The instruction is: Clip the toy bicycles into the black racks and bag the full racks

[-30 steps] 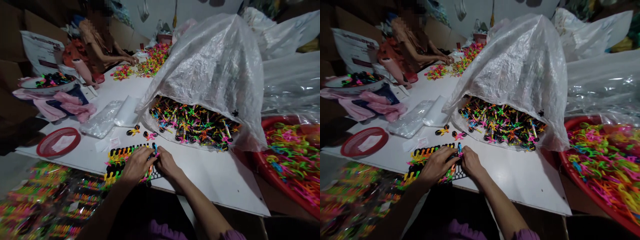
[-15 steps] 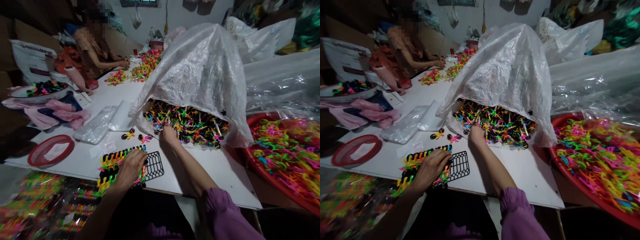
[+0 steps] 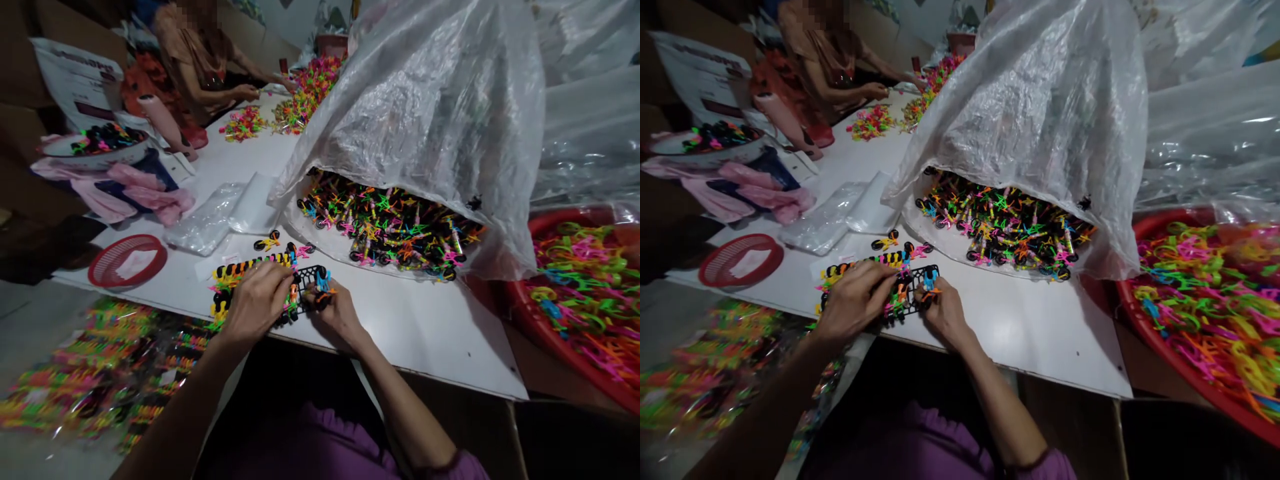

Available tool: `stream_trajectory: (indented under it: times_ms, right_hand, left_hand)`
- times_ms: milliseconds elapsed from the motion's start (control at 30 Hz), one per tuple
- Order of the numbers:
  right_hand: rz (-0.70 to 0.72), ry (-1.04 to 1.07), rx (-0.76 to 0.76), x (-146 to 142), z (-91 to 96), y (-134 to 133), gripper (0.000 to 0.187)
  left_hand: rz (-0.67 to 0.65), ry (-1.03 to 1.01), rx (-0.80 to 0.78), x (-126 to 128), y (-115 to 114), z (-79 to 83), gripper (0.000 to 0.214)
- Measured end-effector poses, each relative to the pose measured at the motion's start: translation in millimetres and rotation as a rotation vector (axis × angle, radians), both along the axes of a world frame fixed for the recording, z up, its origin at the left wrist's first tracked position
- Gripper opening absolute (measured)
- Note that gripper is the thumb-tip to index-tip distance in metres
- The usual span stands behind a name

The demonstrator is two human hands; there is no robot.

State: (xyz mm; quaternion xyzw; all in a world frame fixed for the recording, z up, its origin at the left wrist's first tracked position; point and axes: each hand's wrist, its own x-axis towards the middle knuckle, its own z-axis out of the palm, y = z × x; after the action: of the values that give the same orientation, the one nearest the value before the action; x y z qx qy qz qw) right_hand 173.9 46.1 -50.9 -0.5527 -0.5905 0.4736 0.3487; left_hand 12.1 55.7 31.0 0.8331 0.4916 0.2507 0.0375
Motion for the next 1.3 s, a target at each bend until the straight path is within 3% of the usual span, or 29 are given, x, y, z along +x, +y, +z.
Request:
stream_trajectory:
  times_ms: [133,233,400,667,833,933,1100,1300]
  right_hand:
    - [0.154,-0.243,0.221,-3,0.0,-7,0.01]
    - [0.238,-0.408,0.31,-2,1.0,-15,0.015]
    - [0.232,-0.52,0.241,-6,5.5,-12,0.013]
    - [0.196,-0.362,0.304,-4,4.1,-2,0.013]
    - [0.345,-0.491,0.336,-4,6.7,-3,0.011]
    - [0.364,-0.59,0.334,-6,9.3,-1,0.012]
    - [0.391,-0.697,0.329,-10,11.1,0,0.018]
    - [0.375,-0.662,0.335,-11,11.9,-9,0.018]
  left_hand:
    - [-0.043,0.039,-0.021,3,-35,-11.8,0.015]
    - [-0.051,0.037,0.02,7,-41,-26.4,0.02]
    - [-0.102,-0.036,0.048,8,-33,-33.5,0.02]
    - [-0.033,-0.078,0.028,8,-39,-31.4,0.028]
    - [0.044,-0.02,0.158,18,-39,-36.5,0.018]
    - [0.077,-0.033,0.195,20,-38,-41.3,0.013]
    - [0.061,-0.115,0.134,16,-37,-35.8,0.017]
    - [-0.034,-0.054,0.12,13,-43,-34.6,0.017]
